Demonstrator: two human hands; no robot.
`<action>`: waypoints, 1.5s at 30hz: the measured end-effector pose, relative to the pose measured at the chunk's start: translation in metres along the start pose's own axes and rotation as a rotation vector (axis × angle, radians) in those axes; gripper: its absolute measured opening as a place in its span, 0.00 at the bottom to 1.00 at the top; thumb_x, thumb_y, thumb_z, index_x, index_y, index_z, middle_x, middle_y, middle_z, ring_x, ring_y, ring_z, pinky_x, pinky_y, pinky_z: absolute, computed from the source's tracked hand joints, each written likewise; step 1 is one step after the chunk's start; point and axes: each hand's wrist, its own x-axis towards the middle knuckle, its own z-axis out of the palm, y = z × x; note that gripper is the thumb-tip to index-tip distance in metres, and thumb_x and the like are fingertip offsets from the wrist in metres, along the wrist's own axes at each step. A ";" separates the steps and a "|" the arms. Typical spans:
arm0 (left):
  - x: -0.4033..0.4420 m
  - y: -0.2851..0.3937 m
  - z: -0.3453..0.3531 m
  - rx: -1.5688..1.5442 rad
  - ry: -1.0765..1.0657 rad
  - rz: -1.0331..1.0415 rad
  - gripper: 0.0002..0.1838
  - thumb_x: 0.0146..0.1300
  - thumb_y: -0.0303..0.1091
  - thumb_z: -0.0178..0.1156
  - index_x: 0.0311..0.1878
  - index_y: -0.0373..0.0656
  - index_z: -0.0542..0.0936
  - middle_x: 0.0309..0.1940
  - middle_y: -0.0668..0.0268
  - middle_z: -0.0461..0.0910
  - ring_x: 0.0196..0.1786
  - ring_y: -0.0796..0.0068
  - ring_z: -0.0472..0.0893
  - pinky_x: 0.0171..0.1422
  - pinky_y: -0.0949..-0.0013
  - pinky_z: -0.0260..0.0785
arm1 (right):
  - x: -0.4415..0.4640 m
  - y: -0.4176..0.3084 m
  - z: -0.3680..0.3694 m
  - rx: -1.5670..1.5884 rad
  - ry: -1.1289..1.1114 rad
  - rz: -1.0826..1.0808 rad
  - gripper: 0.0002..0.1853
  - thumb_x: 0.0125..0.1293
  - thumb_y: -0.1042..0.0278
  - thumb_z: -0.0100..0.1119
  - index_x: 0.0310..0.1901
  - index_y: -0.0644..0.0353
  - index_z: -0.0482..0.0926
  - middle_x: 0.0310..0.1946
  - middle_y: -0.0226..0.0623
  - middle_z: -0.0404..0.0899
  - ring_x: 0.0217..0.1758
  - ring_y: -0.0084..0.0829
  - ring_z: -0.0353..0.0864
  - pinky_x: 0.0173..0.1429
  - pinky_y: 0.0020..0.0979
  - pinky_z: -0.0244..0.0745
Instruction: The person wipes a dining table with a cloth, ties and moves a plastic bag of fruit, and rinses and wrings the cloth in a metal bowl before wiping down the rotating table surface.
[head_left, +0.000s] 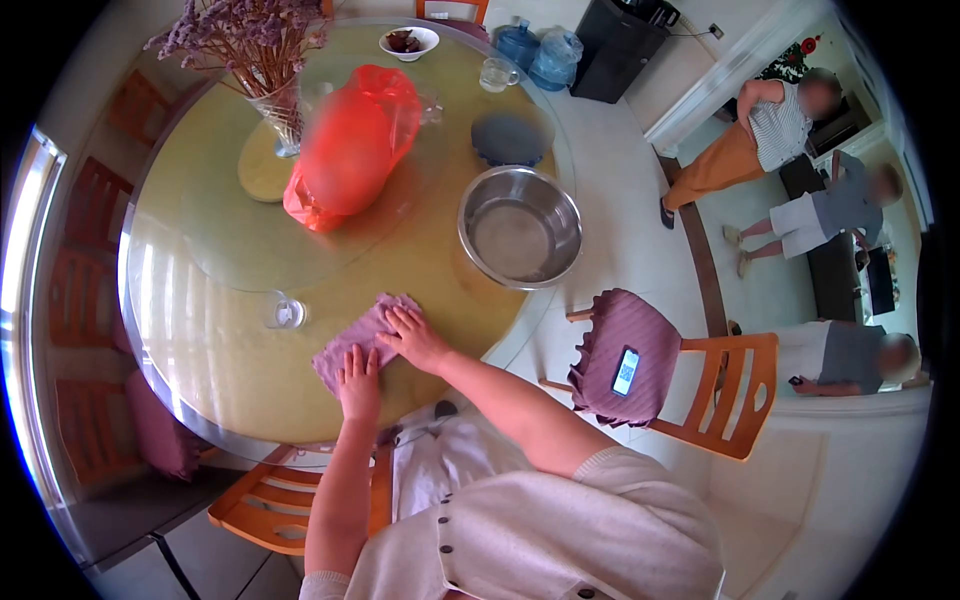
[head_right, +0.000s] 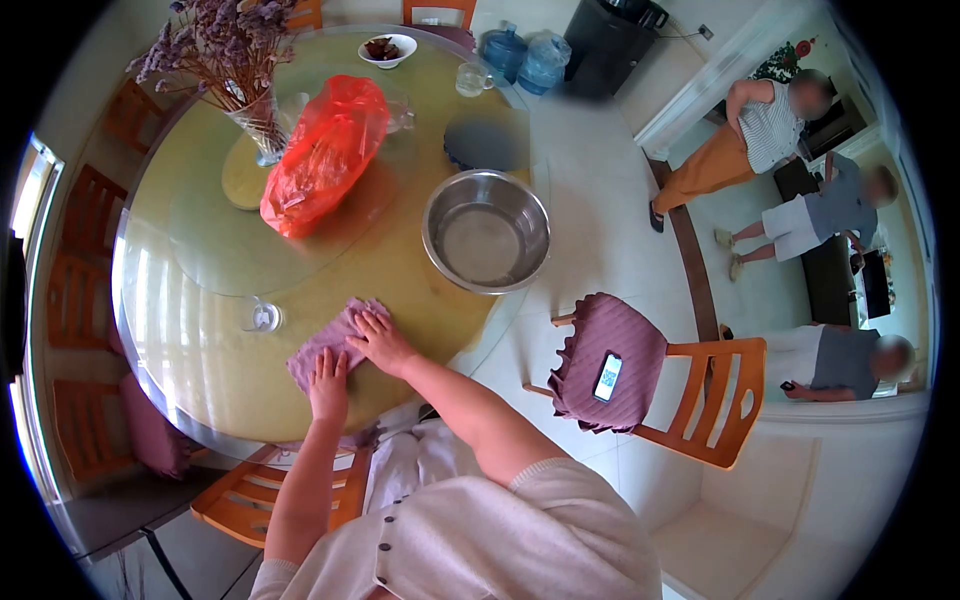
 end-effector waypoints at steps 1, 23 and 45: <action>0.000 0.001 -0.005 -0.020 -0.022 0.022 0.29 0.62 0.27 0.48 0.68 0.52 0.68 0.72 0.54 0.59 0.72 0.49 0.60 0.71 0.48 0.56 | -0.002 0.000 -0.002 0.024 -0.021 0.033 0.19 0.71 0.63 0.41 0.60 0.49 0.74 0.68 0.53 0.61 0.74 0.48 0.56 0.76 0.45 0.50; 0.000 0.024 0.025 -0.239 0.103 -0.183 0.40 0.65 0.51 0.49 0.74 0.38 0.52 0.76 0.55 0.48 0.79 0.55 0.45 0.78 0.46 0.33 | 0.001 -0.033 -0.006 -0.102 -0.017 0.392 0.50 0.59 0.39 0.57 0.72 0.68 0.50 0.75 0.53 0.45 0.79 0.48 0.39 0.79 0.47 0.34; -0.073 0.052 0.024 -0.201 -0.001 0.192 0.46 0.59 0.63 0.51 0.74 0.41 0.55 0.76 0.62 0.49 0.79 0.63 0.45 0.77 0.41 0.33 | -0.117 -0.069 -0.010 -0.211 -0.152 0.347 0.49 0.61 0.41 0.56 0.71 0.72 0.48 0.74 0.58 0.43 0.78 0.54 0.39 0.78 0.52 0.34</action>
